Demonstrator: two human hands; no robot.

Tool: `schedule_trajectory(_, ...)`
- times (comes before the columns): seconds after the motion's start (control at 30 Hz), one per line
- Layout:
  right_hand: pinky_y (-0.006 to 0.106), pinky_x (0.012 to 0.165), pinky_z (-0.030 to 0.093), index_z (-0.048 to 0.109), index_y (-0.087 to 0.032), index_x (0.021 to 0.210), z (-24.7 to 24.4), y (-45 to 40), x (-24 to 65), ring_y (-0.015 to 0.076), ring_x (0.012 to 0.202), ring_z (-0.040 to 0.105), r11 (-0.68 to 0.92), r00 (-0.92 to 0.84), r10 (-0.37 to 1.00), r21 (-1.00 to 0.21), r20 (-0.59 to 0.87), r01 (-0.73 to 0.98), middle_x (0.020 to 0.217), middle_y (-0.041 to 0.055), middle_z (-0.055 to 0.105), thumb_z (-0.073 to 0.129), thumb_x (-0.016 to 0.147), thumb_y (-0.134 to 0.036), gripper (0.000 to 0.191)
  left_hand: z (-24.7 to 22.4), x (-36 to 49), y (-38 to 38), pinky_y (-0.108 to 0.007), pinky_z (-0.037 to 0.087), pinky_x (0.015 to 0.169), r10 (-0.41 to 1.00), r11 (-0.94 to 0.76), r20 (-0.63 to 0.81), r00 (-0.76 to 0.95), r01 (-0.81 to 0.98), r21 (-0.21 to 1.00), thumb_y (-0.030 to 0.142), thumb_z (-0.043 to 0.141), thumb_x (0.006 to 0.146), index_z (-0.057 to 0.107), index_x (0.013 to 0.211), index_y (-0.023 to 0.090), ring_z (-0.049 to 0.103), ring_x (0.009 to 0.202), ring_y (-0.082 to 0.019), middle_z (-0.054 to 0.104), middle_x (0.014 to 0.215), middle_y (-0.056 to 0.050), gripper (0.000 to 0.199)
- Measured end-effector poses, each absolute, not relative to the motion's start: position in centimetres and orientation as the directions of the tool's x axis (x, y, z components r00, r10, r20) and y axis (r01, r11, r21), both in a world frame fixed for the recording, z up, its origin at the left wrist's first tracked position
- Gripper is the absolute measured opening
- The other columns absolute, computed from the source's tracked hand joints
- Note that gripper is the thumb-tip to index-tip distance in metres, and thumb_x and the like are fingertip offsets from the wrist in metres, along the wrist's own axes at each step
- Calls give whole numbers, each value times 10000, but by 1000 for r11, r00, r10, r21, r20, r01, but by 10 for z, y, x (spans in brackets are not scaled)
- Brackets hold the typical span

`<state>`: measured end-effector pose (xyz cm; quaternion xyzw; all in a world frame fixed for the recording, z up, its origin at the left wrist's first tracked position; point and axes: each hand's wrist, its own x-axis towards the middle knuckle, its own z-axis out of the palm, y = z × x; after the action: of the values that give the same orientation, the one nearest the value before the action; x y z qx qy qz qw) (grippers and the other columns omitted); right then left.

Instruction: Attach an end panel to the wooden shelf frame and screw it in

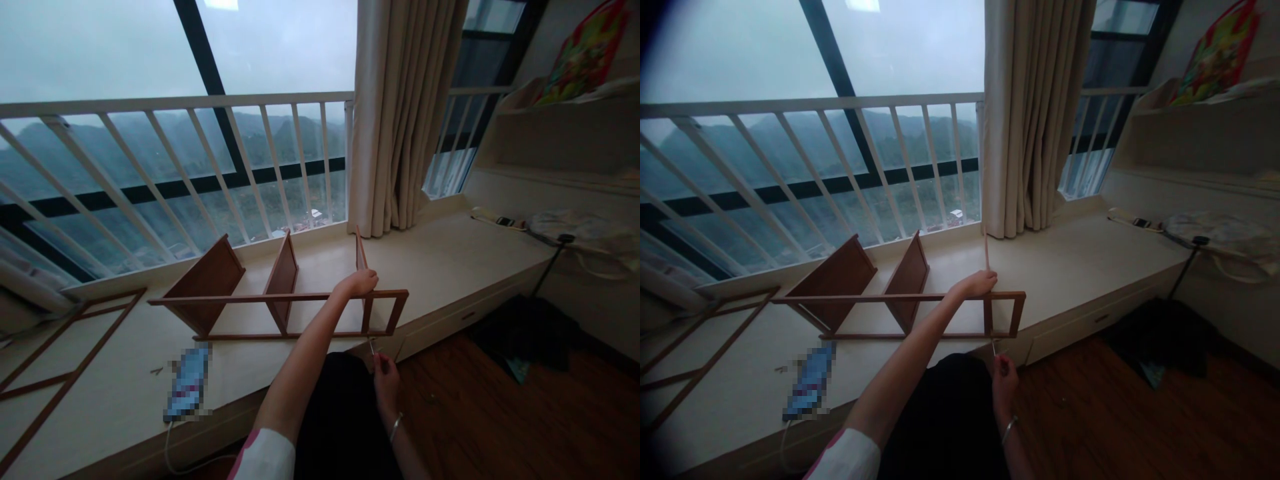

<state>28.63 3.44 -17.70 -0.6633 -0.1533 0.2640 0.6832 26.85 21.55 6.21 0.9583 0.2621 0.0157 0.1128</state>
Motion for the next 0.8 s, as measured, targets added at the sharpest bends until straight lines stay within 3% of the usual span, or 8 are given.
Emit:
schedule_trajectory(0.2,212,596,455,568,-162,757,-185,39,281,118,643,580,135,738,566,-843,-366,-521,701,-8,635,679,504,-353,335,62,268,215,-253,399,705,491,-857,1,871,482,179,248,208,840,526,838,112,534,820,-167,579,903,-106,346)
schedule_trajectory(0.3,227,605,482,547,-160,751,-183,43,278,125,647,596,221,710,568,-753,-417,-620,678,-15,632,700,472,-306,350,62,269,215,-241,394,720,487,-861,-17,873,484,158,224,221,839,528,845,116,528,842,-159,576,918,-98,326)
schedule_trajectory(0.47,246,620,505,504,-187,760,-183,46,278,129,651,610,292,733,533,-721,-423,-629,652,-38,628,704,476,-269,357,62,269,215,-240,388,725,460,-881,-23,887,460,111,197,257,828,527,849,119,525,832,-154,565,938,-98,282)
schedule_trajectory(0.8,250,631,510,602,-137,805,-183,43,280,168,689,618,187,705,573,-771,-418,-609,709,24,661,715,443,-321,422,67,269,212,-234,401,707,509,-839,-50,859,509,193,218,214,833,518,844,114,526,834,-148,573,924,-99,321)
